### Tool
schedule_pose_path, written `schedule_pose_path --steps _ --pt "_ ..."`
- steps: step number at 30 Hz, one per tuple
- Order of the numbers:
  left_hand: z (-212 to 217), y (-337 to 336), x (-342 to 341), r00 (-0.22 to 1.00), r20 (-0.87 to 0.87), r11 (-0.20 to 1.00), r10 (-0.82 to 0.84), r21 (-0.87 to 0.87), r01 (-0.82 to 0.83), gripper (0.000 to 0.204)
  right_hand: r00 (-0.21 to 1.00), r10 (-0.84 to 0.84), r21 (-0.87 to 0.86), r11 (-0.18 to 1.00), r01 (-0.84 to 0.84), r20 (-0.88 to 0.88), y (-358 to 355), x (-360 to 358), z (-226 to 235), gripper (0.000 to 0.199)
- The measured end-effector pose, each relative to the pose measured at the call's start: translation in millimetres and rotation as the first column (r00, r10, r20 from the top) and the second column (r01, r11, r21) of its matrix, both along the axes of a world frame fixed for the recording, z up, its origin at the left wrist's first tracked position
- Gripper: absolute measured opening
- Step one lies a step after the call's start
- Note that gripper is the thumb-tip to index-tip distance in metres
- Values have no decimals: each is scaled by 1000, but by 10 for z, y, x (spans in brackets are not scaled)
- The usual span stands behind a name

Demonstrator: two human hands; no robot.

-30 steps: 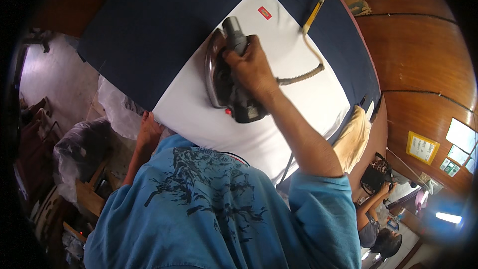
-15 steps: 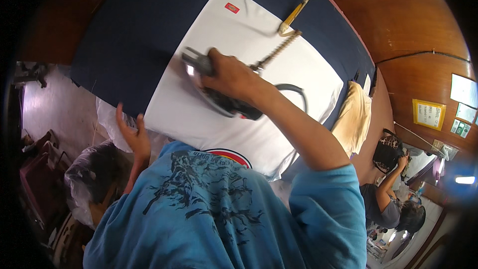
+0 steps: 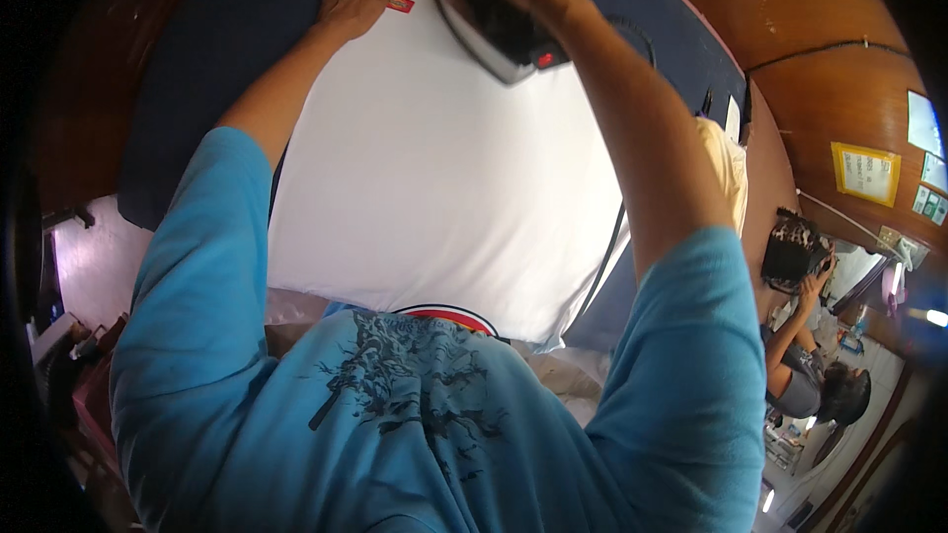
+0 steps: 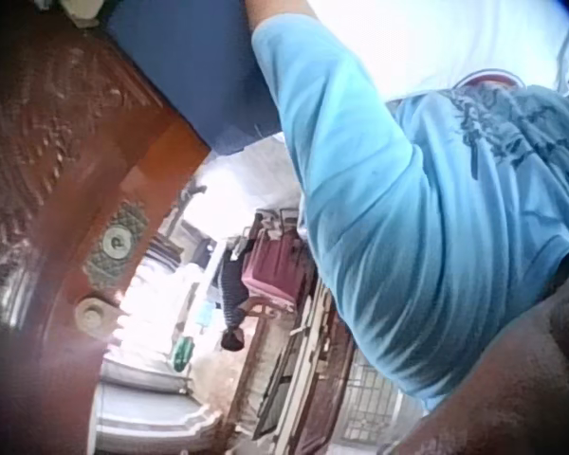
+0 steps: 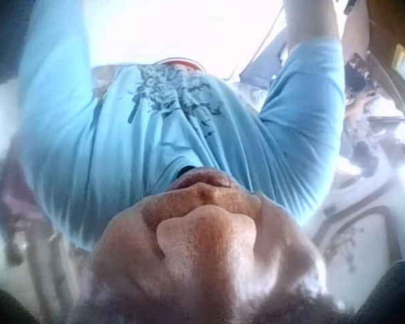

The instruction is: The person picks up a white tank top from a stack, places it onto an ironing board, and irons both sides of the garment using a steam iron.

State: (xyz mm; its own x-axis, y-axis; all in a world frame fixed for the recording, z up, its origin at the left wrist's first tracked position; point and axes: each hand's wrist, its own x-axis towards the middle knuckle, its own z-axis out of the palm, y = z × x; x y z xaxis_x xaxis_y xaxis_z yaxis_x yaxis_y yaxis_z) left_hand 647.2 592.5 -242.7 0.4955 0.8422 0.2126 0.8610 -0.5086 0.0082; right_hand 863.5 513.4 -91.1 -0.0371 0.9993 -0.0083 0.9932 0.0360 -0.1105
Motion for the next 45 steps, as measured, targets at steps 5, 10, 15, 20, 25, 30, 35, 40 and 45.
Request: schedule_pose_path --steps 5,10,15,20,25,30,35,40,45 --pt "522 -203 31 996 91 937 -25 -346 55 55 998 6 -56 998 -9 -65 37 306 -27 44" --pt "549 -246 23 997 72 926 2 -378 25 55 980 52 -98 993 -72 -192 -417 460 -1 43" --pt "482 -207 43 998 62 929 -14 -369 36 56 951 94 -336 921 -195 -293 -1601 -310 232 35" --pt "571 -381 -206 976 207 943 65 -333 8 58 868 274 -338 839 -426 -414 -2322 -1146 249 41" --pt "309 -1586 -848 953 298 997 62 -62 -45 52 955 87 -332 926 -183 -284 -2387 -958 293 39" --pt "379 -2958 -1197 981 59 969 188 -174 -175 53 918 -342 -182 934 309 -200 -2468 186 174 52" --pt "533 -3398 -407 898 363 857 -249 -350 380 56 867 -366 -148 931 335 -339 -2481 911 134 44" --pt "520 -3918 797 476 302 393 -826 -298 870 53 949 -168 -229 968 107 -265 -2362 594 236 43" --pt "409 -4501 1405 264 362 198 -894 -211 957 48 950 -192 -90 980 175 -248 -1928 849 165 45"
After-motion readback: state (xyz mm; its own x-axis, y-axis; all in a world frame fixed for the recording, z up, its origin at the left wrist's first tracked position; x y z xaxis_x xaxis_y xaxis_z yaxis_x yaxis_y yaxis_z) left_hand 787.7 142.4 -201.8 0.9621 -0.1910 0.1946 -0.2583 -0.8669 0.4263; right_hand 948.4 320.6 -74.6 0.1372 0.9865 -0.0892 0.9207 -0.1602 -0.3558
